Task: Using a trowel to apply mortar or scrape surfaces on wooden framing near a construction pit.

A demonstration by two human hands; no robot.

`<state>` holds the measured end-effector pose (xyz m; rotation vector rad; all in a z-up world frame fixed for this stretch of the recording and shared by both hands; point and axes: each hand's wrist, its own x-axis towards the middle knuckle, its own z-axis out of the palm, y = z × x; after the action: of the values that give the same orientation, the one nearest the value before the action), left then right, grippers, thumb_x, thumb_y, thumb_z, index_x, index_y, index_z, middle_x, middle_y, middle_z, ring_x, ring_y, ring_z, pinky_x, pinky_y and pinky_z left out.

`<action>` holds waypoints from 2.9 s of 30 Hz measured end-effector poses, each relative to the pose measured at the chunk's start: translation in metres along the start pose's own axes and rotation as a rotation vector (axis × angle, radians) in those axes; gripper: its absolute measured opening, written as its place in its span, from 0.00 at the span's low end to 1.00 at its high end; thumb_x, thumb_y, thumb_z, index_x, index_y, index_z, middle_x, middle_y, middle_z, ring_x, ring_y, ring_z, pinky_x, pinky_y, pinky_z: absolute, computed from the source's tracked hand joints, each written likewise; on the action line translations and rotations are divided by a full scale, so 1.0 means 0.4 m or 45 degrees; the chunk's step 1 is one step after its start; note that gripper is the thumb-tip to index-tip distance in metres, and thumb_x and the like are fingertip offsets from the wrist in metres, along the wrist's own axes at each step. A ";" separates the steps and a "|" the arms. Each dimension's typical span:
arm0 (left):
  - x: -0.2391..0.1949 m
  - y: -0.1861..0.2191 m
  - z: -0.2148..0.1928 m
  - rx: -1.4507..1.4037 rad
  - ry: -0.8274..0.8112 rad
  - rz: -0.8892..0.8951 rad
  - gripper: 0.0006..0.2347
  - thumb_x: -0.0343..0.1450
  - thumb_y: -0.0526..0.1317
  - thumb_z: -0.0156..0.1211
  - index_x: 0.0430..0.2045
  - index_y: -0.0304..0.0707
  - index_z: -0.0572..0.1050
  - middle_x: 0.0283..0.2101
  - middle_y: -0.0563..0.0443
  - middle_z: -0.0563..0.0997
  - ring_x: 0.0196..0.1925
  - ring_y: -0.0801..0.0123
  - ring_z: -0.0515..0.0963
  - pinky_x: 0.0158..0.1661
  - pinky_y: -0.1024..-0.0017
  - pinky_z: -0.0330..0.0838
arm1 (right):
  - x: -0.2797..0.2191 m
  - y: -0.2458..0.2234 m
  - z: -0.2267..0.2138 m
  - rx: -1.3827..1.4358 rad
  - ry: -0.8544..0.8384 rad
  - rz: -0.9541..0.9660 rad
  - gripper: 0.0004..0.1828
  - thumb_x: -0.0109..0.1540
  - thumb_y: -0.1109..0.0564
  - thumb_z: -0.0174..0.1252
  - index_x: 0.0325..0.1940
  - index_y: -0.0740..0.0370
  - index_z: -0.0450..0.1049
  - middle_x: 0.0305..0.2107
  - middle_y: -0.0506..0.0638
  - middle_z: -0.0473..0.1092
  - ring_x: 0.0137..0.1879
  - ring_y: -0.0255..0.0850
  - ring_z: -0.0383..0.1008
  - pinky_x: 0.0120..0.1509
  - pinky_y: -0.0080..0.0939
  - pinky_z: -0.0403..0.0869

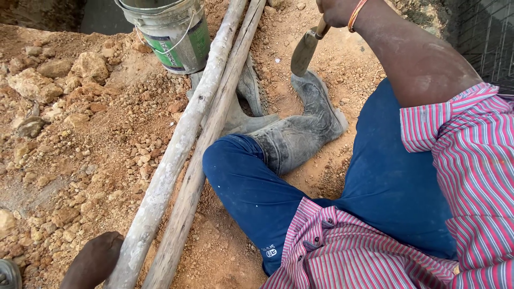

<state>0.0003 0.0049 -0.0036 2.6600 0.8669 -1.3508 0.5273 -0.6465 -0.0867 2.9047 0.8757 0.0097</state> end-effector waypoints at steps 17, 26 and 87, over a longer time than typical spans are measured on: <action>0.024 -0.020 0.014 0.043 0.025 0.068 0.18 0.77 0.48 0.43 0.42 0.39 0.82 0.47 0.37 0.87 0.50 0.51 0.85 0.59 0.56 0.77 | -0.030 -0.083 -0.099 -0.470 -0.412 -0.155 0.17 0.54 0.41 0.74 0.30 0.56 0.86 0.25 0.45 0.79 0.31 0.42 0.79 0.37 0.49 0.78; 0.033 -0.032 0.023 0.079 0.061 0.120 0.17 0.77 0.48 0.43 0.43 0.40 0.81 0.47 0.37 0.86 0.50 0.50 0.86 0.60 0.56 0.76 | -0.053 -0.076 -0.120 0.217 -0.578 0.171 0.28 0.53 0.53 0.75 0.56 0.58 0.78 0.37 0.58 0.78 0.37 0.51 0.81 0.37 0.54 0.80; 0.179 -0.098 0.065 -0.032 0.055 0.103 0.17 0.72 0.53 0.51 0.44 0.47 0.82 0.45 0.41 0.89 0.50 0.52 0.86 0.53 0.59 0.79 | -0.073 0.090 0.062 0.054 -0.848 0.390 0.15 0.63 0.57 0.60 0.53 0.57 0.78 0.48 0.58 0.80 0.54 0.54 0.79 0.53 0.55 0.76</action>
<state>-0.0048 0.0640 -0.0654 2.6831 0.7660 -1.2607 0.5238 -0.6949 -0.1071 2.7340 0.3155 -0.8928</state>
